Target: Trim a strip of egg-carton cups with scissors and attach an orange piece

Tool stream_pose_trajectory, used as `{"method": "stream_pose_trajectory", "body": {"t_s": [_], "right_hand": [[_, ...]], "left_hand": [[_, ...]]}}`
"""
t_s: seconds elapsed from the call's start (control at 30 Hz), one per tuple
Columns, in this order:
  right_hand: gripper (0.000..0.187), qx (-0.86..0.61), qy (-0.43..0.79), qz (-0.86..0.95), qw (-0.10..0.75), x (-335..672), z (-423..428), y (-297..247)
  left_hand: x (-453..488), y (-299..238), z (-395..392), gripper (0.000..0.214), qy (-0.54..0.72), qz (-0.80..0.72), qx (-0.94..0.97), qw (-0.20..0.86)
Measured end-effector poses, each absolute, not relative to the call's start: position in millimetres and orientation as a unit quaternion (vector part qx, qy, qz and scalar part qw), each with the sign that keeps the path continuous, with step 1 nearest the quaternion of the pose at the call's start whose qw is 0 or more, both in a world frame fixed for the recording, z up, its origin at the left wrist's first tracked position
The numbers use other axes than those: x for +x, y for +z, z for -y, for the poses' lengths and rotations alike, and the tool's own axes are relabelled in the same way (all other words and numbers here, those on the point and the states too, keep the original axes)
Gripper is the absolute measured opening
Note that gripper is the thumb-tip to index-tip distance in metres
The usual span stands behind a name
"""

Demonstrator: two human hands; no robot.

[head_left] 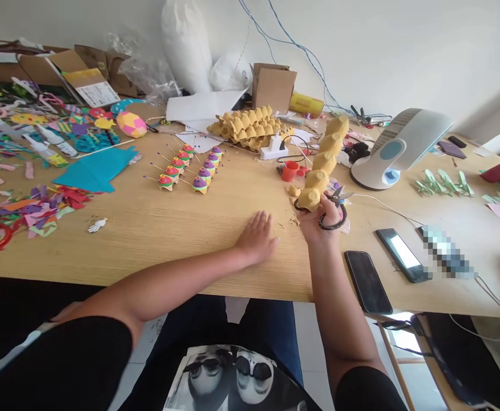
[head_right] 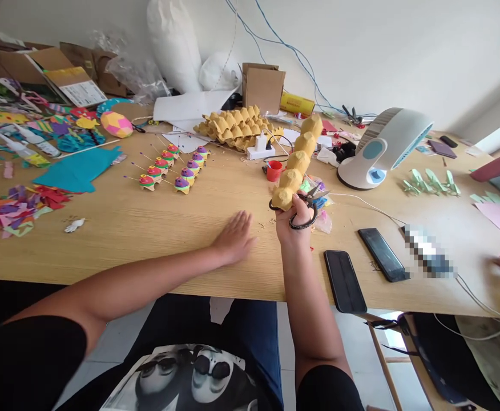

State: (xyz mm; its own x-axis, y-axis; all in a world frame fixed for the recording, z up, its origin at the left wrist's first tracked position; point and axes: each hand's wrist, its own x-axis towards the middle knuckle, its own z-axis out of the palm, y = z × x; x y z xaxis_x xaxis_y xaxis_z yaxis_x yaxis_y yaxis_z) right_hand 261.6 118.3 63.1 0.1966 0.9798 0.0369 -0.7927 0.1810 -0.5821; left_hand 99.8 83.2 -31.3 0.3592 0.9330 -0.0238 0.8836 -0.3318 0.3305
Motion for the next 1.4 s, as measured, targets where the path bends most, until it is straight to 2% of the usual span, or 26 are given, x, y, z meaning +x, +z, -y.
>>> {"method": "stream_pose_trajectory", "body": {"t_s": [0.13,0.27,0.33,0.43,0.5,0.6,0.77,0.83,0.9,1.0,1.03,1.23,1.4], "right_hand": [[0.023,-0.222,0.582,0.233,0.747,281.8,-96.9,77.2],[0.023,-0.248,0.59,0.23,0.733,315.9,-64.6,76.4],[0.023,-0.275,0.584,0.222,0.731,334.5,-49.9,69.1],[0.021,-0.302,0.597,0.199,0.716,356.6,-34.4,54.1],[0.021,-0.305,0.6,0.176,0.718,363.5,-28.6,45.2],[0.02,-0.318,0.589,0.144,0.729,361.1,-24.2,38.3],[0.017,-0.322,0.598,0.167,0.714,345.4,-16.4,41.3],[0.019,-0.328,0.607,0.175,0.702,345.4,-10.1,42.8],[0.021,-0.338,0.606,0.177,0.698,350.9,-2.0,42.4],[0.022,-0.35,0.594,0.18,0.702,365.3,11.7,38.2],[0.022,-0.352,0.593,0.18,0.701,370.1,16.1,36.0],[0.028,-0.35,0.596,0.158,0.706,378.6,29.9,26.4],[0.03,-0.33,0.614,0.16,0.699,361.1,27.7,33.3]], "left_hand": [[167.2,-20.7,-137.0,0.076,0.163,-0.502,0.834,0.158],[147.2,-1.9,-148.7,0.065,0.171,-0.346,0.896,0.221],[106.1,1.4,-129.9,0.075,0.132,-0.273,0.926,0.227],[43.4,-4.9,-85.3,0.105,0.064,-0.237,0.944,0.22],[22.7,-12.9,-62.0,0.109,0.04,-0.24,0.946,0.214],[39.4,-23.0,-60.0,0.101,0.034,-0.252,0.947,0.196],[133.3,-24.4,-131.3,0.112,0.097,-0.308,0.933,0.158],[161.0,-18.1,-162.4,0.108,0.133,-0.336,0.923,0.134],[171.6,-9.4,-183.2,0.097,0.164,-0.354,0.913,0.114],[153.2,-0.6,-186.5,0.061,0.169,-0.368,0.905,0.133],[139.8,-0.9,-179.7,0.059,0.161,-0.381,0.899,0.142],[75.5,-30.5,-103.3,0.088,0.076,-0.525,0.838,0.129],[136.7,-40.0,-92.0,0.093,0.1,-0.521,0.832,0.163]]}}
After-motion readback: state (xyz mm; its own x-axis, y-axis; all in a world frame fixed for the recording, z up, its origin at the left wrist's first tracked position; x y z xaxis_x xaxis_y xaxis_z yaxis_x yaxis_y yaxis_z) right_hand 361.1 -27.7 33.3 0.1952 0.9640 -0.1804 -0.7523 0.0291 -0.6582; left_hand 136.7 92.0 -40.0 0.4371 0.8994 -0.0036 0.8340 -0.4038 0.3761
